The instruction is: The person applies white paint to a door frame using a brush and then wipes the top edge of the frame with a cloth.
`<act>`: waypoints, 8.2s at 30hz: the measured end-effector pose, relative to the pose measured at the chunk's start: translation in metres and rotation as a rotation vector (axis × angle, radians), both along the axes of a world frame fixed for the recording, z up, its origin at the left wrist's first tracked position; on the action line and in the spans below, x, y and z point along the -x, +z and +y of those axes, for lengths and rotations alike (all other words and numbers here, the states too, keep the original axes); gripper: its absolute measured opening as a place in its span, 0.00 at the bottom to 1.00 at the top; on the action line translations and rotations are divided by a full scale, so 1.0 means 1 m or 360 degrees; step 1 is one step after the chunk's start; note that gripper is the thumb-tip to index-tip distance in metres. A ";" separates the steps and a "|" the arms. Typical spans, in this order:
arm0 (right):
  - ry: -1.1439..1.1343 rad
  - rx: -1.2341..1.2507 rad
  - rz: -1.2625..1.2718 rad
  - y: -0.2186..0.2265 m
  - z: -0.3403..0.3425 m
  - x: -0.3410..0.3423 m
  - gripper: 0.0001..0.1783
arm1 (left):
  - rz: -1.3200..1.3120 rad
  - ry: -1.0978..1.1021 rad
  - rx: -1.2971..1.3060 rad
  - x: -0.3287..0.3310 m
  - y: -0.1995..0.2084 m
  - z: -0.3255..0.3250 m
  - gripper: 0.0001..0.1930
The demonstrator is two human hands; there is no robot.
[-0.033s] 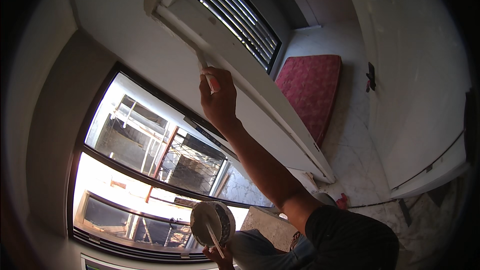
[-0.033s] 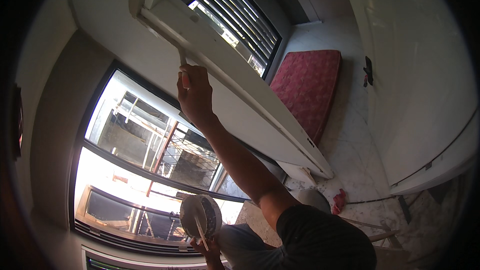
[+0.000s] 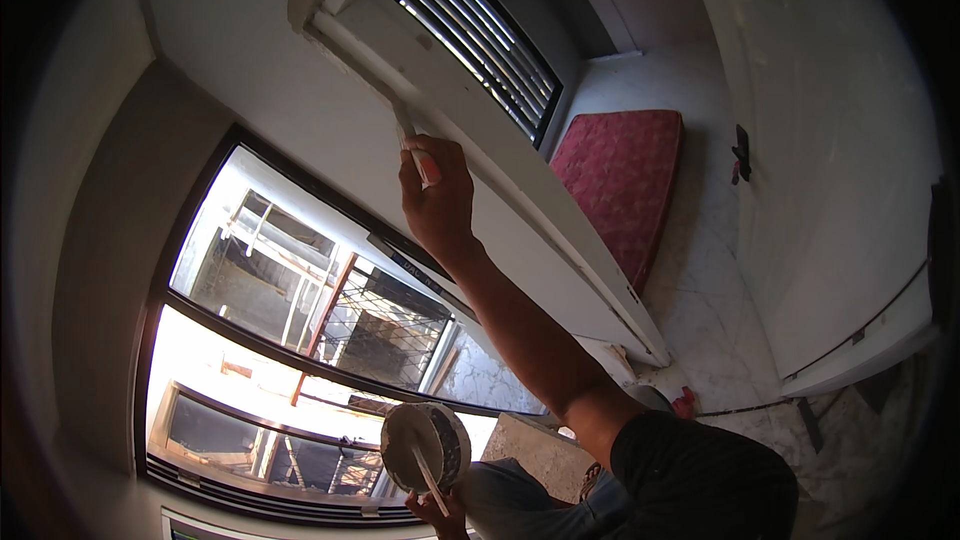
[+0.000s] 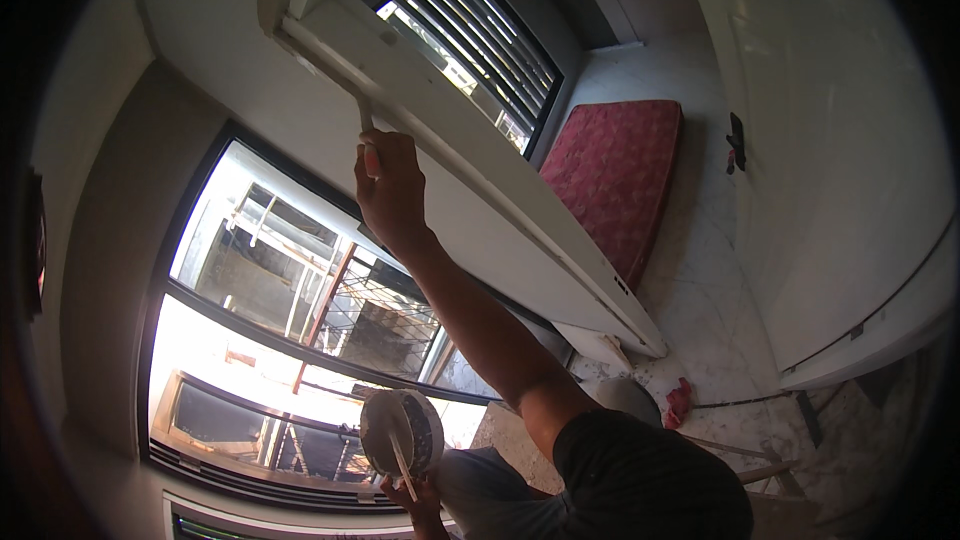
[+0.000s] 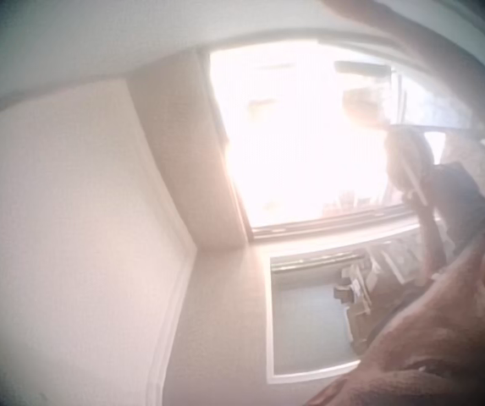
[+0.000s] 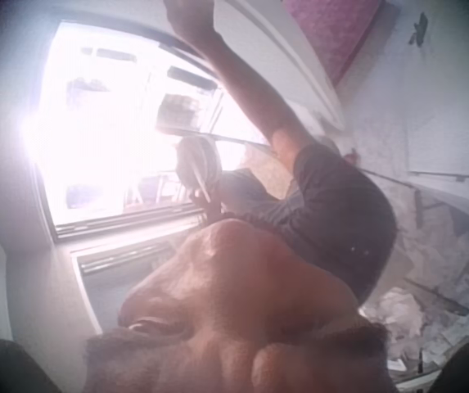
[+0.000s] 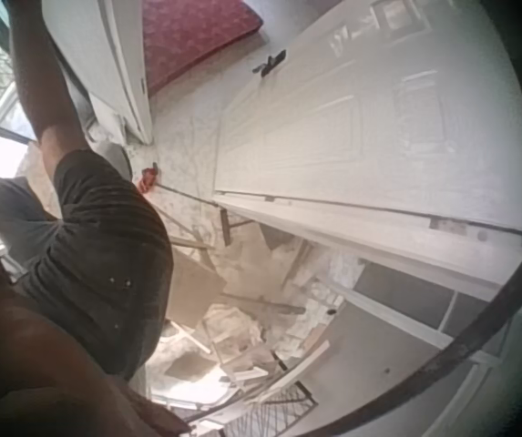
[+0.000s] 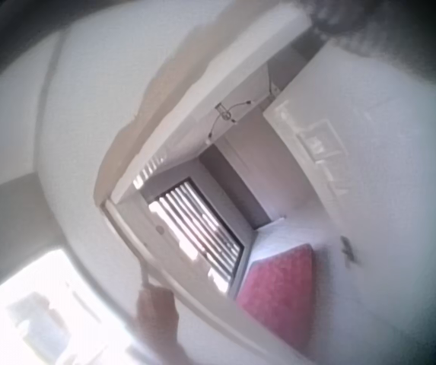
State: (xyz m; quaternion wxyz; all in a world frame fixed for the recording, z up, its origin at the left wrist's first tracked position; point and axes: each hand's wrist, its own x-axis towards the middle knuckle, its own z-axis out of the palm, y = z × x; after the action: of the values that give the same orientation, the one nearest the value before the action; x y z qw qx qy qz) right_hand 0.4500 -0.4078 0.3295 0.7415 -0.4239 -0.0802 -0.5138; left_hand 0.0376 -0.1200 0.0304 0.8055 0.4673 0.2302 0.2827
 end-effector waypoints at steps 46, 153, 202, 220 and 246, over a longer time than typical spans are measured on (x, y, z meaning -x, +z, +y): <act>-0.0142 0.0135 -0.0134 -0.013 0.001 0.012 0.13 | -0.0019 0.0016 0.0088 -0.002 -0.007 0.011 0.35; 0.0134 -0.0121 0.0023 -0.056 -0.001 -0.001 0.09 | 0.0015 0.0275 -0.0781 0.010 -0.057 0.037 0.42; 0.0179 -0.0077 0.0131 -0.103 -0.004 -0.005 0.10 | -0.0358 -0.0308 0.0057 0.000 -0.012 0.004 0.31; 0.0138 0.0006 0.0145 -0.118 -0.007 -0.001 0.09 | -0.0026 -0.0092 -0.0950 -0.002 -0.021 0.005 0.32; -0.0126 0.0322 0.0118 -0.139 -0.021 0.016 0.12 | -0.0294 0.0040 -0.0074 -0.002 -0.019 -0.001 0.41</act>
State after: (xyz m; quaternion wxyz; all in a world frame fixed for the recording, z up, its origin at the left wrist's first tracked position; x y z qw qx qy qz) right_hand 0.4343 -0.4289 0.1902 0.6764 -0.5182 -0.0874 -0.5160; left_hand 0.0398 -0.1210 0.0116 0.8086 0.4548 0.1542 0.3399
